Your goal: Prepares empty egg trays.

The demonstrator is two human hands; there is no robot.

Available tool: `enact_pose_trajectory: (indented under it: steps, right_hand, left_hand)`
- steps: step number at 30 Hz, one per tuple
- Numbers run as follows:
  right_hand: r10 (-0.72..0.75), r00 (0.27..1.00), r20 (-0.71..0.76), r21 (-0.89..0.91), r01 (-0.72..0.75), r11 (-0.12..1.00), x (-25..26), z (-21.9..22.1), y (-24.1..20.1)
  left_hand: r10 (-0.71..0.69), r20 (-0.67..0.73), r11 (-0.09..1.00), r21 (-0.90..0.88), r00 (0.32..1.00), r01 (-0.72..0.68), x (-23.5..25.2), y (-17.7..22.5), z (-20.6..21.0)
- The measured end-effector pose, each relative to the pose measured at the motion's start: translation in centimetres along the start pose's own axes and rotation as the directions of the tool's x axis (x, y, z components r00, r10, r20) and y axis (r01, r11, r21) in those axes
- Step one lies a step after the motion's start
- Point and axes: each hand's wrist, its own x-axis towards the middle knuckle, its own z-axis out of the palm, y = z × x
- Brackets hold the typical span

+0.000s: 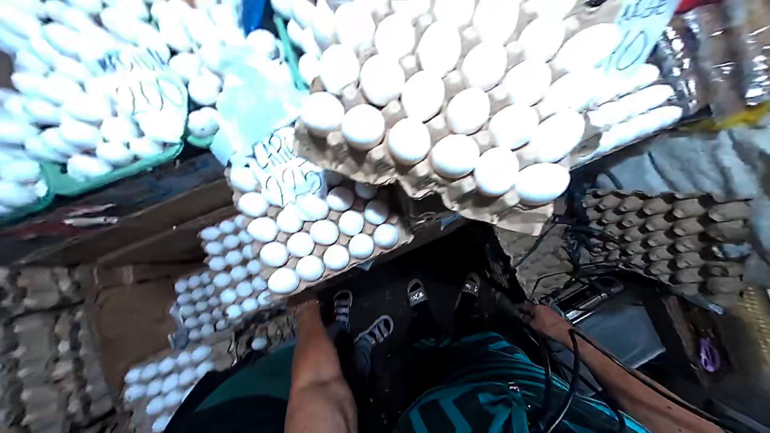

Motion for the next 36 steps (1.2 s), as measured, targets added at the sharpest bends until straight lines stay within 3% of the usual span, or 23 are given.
enact_pose_trajectory:
  steps: [2,3,5,6,7,9,12,14,16,19,21,25,28,31,34,36]
  right_hand:
    - [0.019,1.0,0.02,-0.012,-0.019,1.0,0.3,0.4,1.0]
    - [0.032,0.999,0.031,-0.013,-0.031,0.999,0.1,0.5,1.2]
    - [0.033,0.999,0.029,0.013,-0.033,0.999,0.0,0.6,1.8]
    - [0.026,0.999,0.034,0.012,-0.026,1.0,0.3,0.7,2.2]
    - [0.019,0.999,0.04,-0.002,-0.019,1.0,0.7,0.8,2.6]
    - [0.001,0.998,0.064,-0.033,0.001,0.999,1.5,0.6,2.7]
    - [-0.061,0.997,0.044,0.034,0.059,0.998,1.3,-0.3,1.7]
    - [-0.116,0.993,0.022,0.074,0.114,0.991,1.5,-1.3,1.3]
    - [-0.152,0.988,0.006,0.084,0.15,0.985,2.0,-2.2,1.3]
    - [-0.184,0.982,-0.033,0.086,0.186,0.979,2.4,-4.1,2.1]
    - [-0.202,0.978,-0.047,0.102,0.206,0.973,1.5,-6.0,2.1]
    - [-0.212,0.97,-0.115,0.203,0.232,0.951,0.0,-7.3,4.9]
    - [-0.144,0.942,-0.302,0.315,0.241,0.918,-0.8,-7.2,7.9]
    - [0.114,0.779,-0.616,0.44,0.22,0.871,-2.8,-7.7,11.3]
    - [0.338,0.411,-0.847,0.454,0.227,0.861,-4.2,-8.9,16.6]
    - [0.474,0.255,-0.843,0.527,0.213,0.823,-5.6,-10.0,19.9]
  left_hand:
    - [-0.014,-0.054,0.993,-0.115,0.998,0.008,-0.5,-0.3,-0.4]
    - [-0.051,-0.108,0.96,-0.278,0.993,0.019,-0.5,-0.6,-0.2]
    - [-0.189,-0.21,0.735,-0.678,0.959,-0.004,-0.1,-1.2,1.1]
    - [-0.252,-0.235,0.626,-0.78,0.939,-0.028,0.1,-1.4,1.6]
    - [-0.295,-0.251,0.612,-0.791,0.922,-0.019,-0.2,-1.5,1.7]
    - [-0.29,-0.212,0.717,-0.694,0.933,0.065,-2.1,-1.4,1.4]
    - [-0.142,-0.12,0.809,-0.585,0.983,0.046,-7.6,0.3,2.4]
    - [0.057,-0.05,0.816,-0.573,0.997,-0.075,-12.5,2.4,4.2]
    - [0.311,0.031,0.778,-0.583,0.95,-0.235,-17.6,5.2,5.3]
    - [0.692,0.034,0.564,-0.648,0.721,-0.511,-24.3,10.3,3.4]
    - [0.845,-0.08,0.34,-0.684,0.529,-0.646,-27.7,13.3,-1.8]
    - [0.921,-0.335,-0.09,-0.68,0.198,-0.728,-32.2,17.1,-14.1]
    - [0.876,-0.483,-0.266,-0.506,0.014,-0.82,-33.8,18.6,-21.6]
    - [0.838,-0.544,-0.248,-0.298,-0.049,-0.922,-33.1,20.4,-26.9]
    - [0.868,-0.495,-0.089,-0.064,-0.046,-0.994,-32.1,25.6,-31.3]
    - [0.873,-0.484,-0.003,0.125,-0.064,-0.992,-30.0,30.0,-33.1]
